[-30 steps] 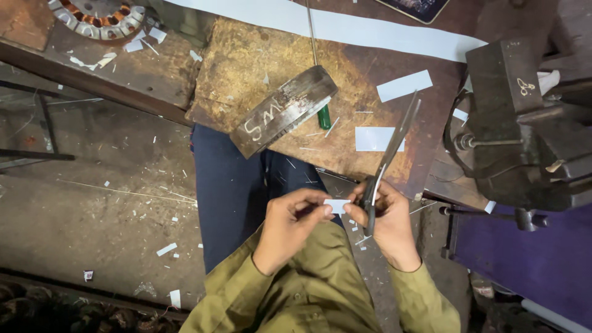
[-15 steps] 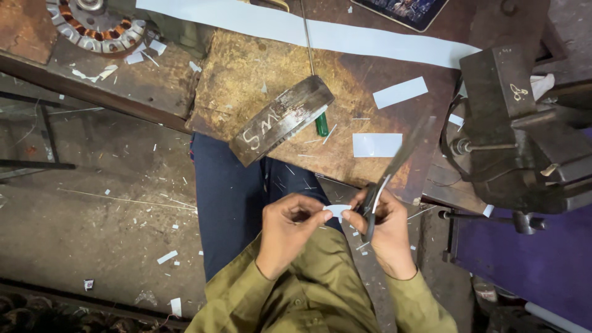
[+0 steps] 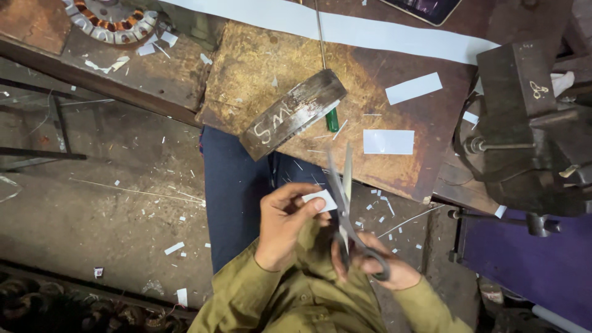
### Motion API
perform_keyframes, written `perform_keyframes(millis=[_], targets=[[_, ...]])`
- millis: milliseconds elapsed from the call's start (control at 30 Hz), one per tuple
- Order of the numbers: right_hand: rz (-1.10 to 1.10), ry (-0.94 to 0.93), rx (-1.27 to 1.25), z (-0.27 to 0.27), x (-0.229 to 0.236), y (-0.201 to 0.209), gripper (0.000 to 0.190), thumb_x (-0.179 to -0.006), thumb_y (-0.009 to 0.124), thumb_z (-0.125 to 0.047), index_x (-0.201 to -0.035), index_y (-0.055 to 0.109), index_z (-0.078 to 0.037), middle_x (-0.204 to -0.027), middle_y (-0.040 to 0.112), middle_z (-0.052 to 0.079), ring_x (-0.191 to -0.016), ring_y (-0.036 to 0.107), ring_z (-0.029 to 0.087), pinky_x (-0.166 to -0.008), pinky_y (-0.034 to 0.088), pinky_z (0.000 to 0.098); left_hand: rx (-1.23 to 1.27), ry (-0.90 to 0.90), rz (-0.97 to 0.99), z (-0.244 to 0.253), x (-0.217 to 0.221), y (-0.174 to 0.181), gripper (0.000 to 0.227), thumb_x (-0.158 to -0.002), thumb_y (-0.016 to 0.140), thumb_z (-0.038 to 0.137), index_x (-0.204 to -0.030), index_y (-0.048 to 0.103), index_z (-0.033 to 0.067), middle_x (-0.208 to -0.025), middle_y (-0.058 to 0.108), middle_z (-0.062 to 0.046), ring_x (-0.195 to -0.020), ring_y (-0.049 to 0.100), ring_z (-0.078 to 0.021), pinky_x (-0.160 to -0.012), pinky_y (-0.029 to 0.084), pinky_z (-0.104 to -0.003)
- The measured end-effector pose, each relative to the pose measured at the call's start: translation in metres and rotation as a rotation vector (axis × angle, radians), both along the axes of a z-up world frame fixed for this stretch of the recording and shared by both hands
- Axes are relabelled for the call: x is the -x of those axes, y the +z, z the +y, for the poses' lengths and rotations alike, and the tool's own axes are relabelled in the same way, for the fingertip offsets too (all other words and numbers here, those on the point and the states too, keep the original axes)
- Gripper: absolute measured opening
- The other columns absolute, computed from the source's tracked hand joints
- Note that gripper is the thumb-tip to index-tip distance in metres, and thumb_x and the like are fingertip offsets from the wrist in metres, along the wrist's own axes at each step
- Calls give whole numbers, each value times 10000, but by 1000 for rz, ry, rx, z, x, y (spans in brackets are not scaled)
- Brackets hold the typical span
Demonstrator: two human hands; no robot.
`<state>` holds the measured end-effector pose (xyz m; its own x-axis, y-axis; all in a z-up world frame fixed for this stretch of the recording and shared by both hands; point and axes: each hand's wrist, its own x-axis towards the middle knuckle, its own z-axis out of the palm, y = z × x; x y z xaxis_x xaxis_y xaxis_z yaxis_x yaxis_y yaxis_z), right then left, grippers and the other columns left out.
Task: The person cuts a long strip of white insulation paper into small rectangular pieces using scissors. They repeatedly insert each cut piece into slots on a metal stator core, then continue cutting more pieces from the strip.
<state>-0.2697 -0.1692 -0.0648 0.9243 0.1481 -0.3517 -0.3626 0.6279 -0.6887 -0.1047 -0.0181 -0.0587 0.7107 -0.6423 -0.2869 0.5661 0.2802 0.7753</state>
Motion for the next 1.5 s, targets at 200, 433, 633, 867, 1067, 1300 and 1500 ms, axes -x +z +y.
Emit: perform_keyframes(millis=[200, 433, 633, 867, 1067, 1300, 1500], targets=[[-73, 335, -142, -13, 3, 15, 801, -780, 889, -596, -1111, 598, 74, -874, 655, 124, -801, 649, 206, -727, 486, 322, 30, -64, -15, 9, -11, 1, 163, -903, 759, -26, -1024, 660, -69, -858, 730, -116, -704, 707, -155, -624, 595, -300], [0, 239, 69, -14, 13, 23, 776, -796, 886, -456, -1277, 538, 43, -931, 648, 123, -833, 650, 187, -767, 511, 326, -4, -126, -108, 17, -18, 12, 110, -928, 733, -23, -1000, 721, -105, -897, 698, -104, -745, 726, -170, -677, 608, -298], [69, 234, 123, -17, 25, 3, 789, -746, 938, -373, -1276, 553, 67, -920, 623, 113, -815, 614, 166, -675, 483, 305, -22, -127, -128, 17, -20, 18, 117, -924, 739, -23, -993, 719, -115, -910, 673, -106, -750, 728, -171, -675, 619, -308], [119, 188, 190, -16, 35, -14, 809, -711, 931, -280, -1330, 516, 34, -990, 628, 108, -735, 592, 157, -597, 465, 285, -33, -91, -136, 17, -18, 20, 123, -919, 745, -13, -992, 722, -109, -924, 673, -106, -752, 726, -171, -671, 622, -303], [72, 141, 420, -16, 38, -17, 736, -780, 915, -253, -1332, 507, 14, -1063, 670, 117, -863, 650, 148, -742, 559, 295, -55, -75, -124, 17, -18, 17, 139, -901, 759, -20, -991, 716, -116, -919, 673, -110, -714, 722, -173, -627, 609, -299], [211, 266, 321, -25, 23, -5, 394, -745, 884, -189, -968, 655, 42, -711, 594, 30, -566, 530, 82, -510, 399, 235, -68, -143, -161, 20, -24, 16, 132, -908, 761, -5, -981, 734, -112, -902, 691, -108, -688, 718, -167, -607, 588, -284], [326, 327, 323, -23, 15, 2, 307, -729, 876, -146, -884, 677, 29, -677, 658, 65, -532, 621, 110, -491, 476, 260, -67, -179, -175, 20, -26, 23, 126, -929, 754, 5, -993, 739, -103, -907, 691, -99, -712, 714, -157, -635, 588, -279]])
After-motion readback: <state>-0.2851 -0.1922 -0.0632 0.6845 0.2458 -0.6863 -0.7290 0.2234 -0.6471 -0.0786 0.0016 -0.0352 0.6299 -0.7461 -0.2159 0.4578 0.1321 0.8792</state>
